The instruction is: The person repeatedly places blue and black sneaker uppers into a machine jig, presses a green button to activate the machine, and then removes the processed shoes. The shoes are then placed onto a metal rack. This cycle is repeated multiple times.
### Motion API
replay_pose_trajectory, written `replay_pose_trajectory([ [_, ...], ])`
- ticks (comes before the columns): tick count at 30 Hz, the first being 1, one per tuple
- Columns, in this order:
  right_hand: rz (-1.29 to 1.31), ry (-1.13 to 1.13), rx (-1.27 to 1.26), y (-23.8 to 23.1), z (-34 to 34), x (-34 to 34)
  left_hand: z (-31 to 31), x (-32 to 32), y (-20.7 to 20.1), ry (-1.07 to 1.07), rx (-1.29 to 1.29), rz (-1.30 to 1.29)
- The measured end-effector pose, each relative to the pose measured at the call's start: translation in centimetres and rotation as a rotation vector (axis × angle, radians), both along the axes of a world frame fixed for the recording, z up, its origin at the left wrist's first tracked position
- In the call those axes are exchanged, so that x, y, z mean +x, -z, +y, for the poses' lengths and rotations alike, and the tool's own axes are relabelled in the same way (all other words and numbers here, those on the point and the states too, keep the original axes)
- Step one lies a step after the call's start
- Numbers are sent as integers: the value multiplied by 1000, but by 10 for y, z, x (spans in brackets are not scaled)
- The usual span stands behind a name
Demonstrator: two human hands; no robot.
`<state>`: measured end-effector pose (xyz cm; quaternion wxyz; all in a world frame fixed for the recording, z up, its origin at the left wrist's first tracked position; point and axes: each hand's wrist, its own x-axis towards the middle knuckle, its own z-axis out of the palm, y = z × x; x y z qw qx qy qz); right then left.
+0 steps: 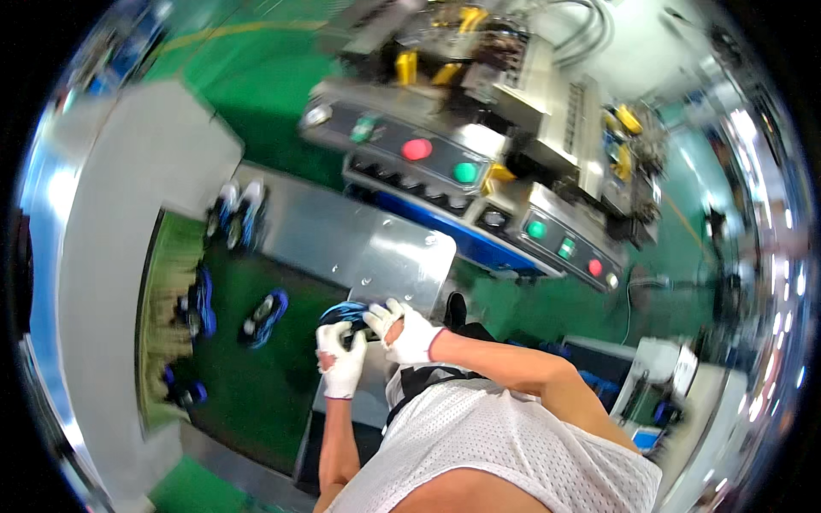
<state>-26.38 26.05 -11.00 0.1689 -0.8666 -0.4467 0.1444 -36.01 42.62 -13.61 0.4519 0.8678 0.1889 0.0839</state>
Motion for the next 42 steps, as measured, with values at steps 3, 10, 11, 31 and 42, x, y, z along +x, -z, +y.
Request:
replay_pose_trajectory([
  [3,-93,297,173,-27,-63,34,-69,84,-64,355,-85,-165],
  [10,551,1115,695,-113,-273,41,-238,225,-189,1086,0,-591],
  [11,674,1264,630,-117,-301,35,-265,241,-202,1061,92,-727],
  [31,389,1814,1806,-48,-475,-63,-656,554,-11,567,367,-6],
  [42,186,1677,1228,-110,-507,107,-489,453,-166,741,-108,-114],
])
